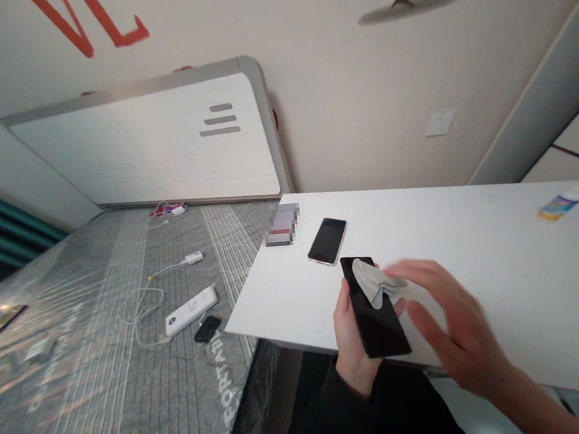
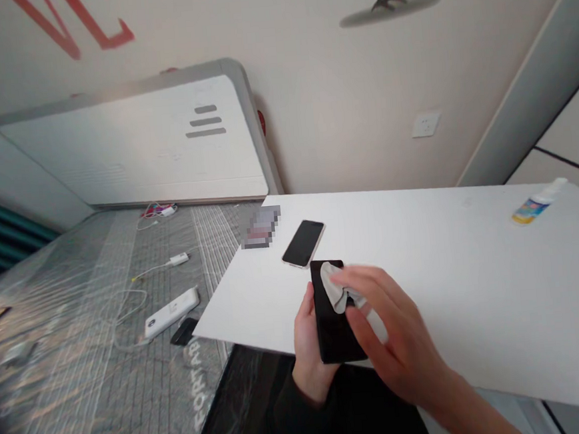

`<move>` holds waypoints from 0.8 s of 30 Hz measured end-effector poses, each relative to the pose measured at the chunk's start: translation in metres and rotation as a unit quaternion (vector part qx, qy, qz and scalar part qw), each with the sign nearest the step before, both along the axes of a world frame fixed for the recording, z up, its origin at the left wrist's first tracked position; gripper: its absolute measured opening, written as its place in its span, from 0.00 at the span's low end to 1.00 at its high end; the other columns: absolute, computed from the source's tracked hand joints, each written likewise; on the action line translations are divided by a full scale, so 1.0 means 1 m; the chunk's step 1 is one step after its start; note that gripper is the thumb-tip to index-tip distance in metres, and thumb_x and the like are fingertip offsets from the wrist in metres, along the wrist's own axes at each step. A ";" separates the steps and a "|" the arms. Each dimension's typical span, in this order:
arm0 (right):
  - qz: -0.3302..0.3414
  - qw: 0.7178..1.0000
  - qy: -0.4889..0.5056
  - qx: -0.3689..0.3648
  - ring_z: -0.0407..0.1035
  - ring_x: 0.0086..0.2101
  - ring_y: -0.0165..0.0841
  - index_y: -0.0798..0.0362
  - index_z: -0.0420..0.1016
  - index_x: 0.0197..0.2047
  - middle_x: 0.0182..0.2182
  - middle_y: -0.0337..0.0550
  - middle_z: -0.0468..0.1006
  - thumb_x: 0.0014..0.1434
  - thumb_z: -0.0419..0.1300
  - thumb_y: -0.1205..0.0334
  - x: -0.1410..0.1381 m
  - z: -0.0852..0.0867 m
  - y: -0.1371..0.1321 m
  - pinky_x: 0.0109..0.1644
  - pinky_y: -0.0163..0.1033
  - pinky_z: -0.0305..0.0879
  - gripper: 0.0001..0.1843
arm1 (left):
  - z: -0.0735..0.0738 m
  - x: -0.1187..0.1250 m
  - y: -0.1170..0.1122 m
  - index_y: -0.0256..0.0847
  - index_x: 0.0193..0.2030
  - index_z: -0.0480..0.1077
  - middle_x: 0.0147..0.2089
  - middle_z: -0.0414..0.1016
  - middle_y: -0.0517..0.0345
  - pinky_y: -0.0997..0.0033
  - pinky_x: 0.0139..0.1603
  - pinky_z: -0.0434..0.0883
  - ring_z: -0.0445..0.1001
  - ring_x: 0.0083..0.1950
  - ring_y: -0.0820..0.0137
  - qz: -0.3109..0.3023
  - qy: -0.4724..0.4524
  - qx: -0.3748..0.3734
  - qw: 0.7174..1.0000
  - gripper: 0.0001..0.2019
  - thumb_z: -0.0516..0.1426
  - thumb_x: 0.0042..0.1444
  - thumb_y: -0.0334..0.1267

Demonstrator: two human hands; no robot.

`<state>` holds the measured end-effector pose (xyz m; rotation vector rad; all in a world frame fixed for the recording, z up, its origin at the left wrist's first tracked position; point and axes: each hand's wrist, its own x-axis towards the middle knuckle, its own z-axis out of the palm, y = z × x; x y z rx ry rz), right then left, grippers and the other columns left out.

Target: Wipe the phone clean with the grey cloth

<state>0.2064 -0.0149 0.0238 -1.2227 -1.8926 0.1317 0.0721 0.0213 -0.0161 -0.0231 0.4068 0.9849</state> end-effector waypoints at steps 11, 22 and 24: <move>0.082 0.970 -0.158 -0.164 0.47 0.74 0.46 0.49 0.43 0.80 0.76 0.49 0.51 0.72 0.46 0.36 -0.001 -0.036 0.015 0.77 0.61 0.50 0.43 | 0.005 0.000 0.001 0.33 0.64 0.72 0.59 0.79 0.45 0.65 0.70 0.66 0.79 0.59 0.63 0.002 0.049 -0.024 0.999 0.26 0.47 0.73 0.51; 0.139 0.959 -0.172 -0.179 0.41 0.76 0.44 0.54 0.37 0.80 0.77 0.51 0.43 0.65 0.51 0.27 0.002 -0.036 0.004 0.79 0.56 0.46 0.56 | 0.006 0.000 -0.001 0.33 0.62 0.73 0.60 0.78 0.43 0.62 0.69 0.68 0.79 0.57 0.61 -0.061 0.020 -0.024 0.998 0.27 0.50 0.72 0.53; 0.106 0.966 -0.158 -0.175 0.39 0.76 0.46 0.56 0.40 0.80 0.77 0.53 0.44 0.67 0.48 0.28 -0.002 -0.035 0.021 0.79 0.59 0.44 0.54 | 0.009 0.003 -0.001 0.34 0.63 0.72 0.63 0.76 0.45 0.64 0.70 0.67 0.76 0.63 0.61 -0.036 0.034 -0.001 0.999 0.26 0.48 0.73 0.51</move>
